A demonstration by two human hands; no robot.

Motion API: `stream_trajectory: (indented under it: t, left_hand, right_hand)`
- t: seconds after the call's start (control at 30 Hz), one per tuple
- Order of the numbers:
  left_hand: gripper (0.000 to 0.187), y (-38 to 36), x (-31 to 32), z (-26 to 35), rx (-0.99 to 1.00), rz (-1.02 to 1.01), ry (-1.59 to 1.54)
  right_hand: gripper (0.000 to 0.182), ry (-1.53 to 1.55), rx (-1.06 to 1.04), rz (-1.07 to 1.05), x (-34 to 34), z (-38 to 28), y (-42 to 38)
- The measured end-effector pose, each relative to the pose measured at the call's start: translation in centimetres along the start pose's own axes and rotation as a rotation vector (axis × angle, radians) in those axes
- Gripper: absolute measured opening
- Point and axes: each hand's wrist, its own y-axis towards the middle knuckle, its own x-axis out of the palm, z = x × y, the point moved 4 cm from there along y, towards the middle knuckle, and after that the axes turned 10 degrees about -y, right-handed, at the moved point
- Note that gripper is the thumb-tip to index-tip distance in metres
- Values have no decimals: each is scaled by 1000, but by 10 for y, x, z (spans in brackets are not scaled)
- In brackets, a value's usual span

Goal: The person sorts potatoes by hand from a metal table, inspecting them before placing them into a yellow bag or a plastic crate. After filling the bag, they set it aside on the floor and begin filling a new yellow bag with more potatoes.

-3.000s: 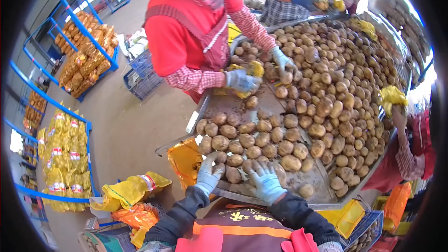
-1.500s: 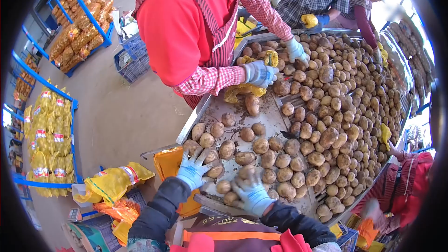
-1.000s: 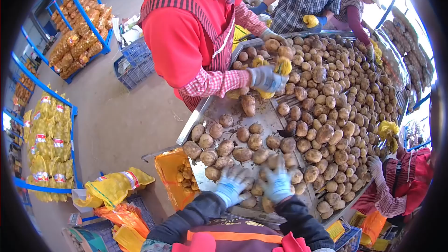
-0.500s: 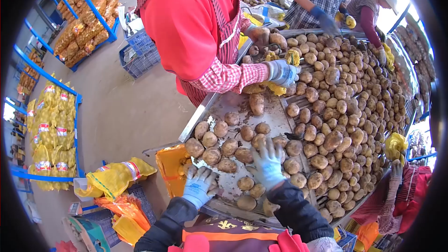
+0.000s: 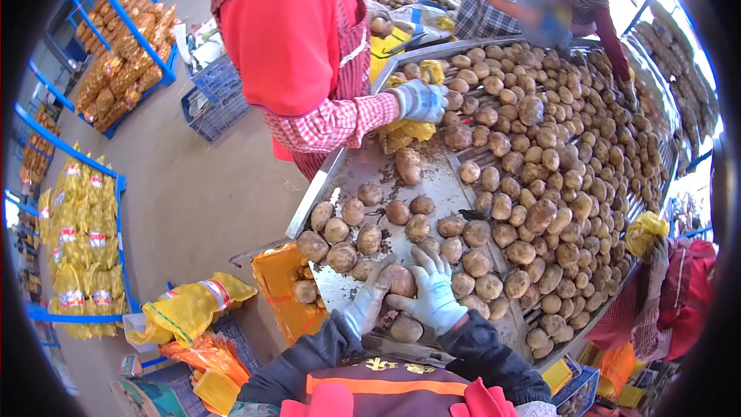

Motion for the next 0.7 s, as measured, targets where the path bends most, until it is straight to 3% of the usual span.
stream_trajectory:
  t: [0.03,0.07,0.13,0.17,0.23,0.27,0.33,0.4,0.43,0.47,0.5,0.53,0.57,0.6,0.63,0.7]
  left_hand:
    - [69,0,7,-10,-242,-24,-326]
    - [70,4,10,-13,-235,-61,-446]
    - [69,2,10,-10,-243,-71,-391]
    - [68,-1,8,-8,-240,-65,-344]
    - [67,-2,1,-15,-284,-123,-373]
    - [68,-1,2,-16,-288,-112,-328]
    - [73,0,7,-19,-317,-118,-285]
    - [73,-5,18,-15,-340,-172,-242]
    - [74,-5,30,-20,-360,-237,-204]
    - [76,0,20,-29,-288,-292,25]
    - [78,1,19,-33,-165,-371,219]
    - [79,-12,56,-13,-137,-366,188]
    - [78,-15,57,-11,-286,-285,353]
    - [76,-11,40,-25,-163,-384,460]
    - [77,-16,64,-21,-95,-368,461]
    - [84,-19,77,-28,-283,-229,317]
  right_hand:
    - [61,41,-40,1,-4,4,-6]
    - [59,13,95,17,-16,17,-16]
    - [53,-32,319,246,-16,67,-41]
    - [51,-246,373,334,-32,78,-48]
    - [53,-337,495,139,3,117,-85]
    - [53,-343,515,151,-1,115,-86]
    - [49,-215,342,104,-14,91,-81]
    - [47,110,284,226,-37,54,-77]
    - [45,422,312,304,-32,24,-78]
    - [51,674,335,222,-32,6,-73]
    - [63,1148,348,59,-33,-10,-71]
    - [74,689,377,-90,-33,-12,-78]
    - [78,708,400,-104,-40,-17,-77]
    - [79,773,391,-57,-29,-11,-81]
    - [80,621,347,-25,-16,-1,-84]
    - [83,650,468,-195,-24,7,-90]
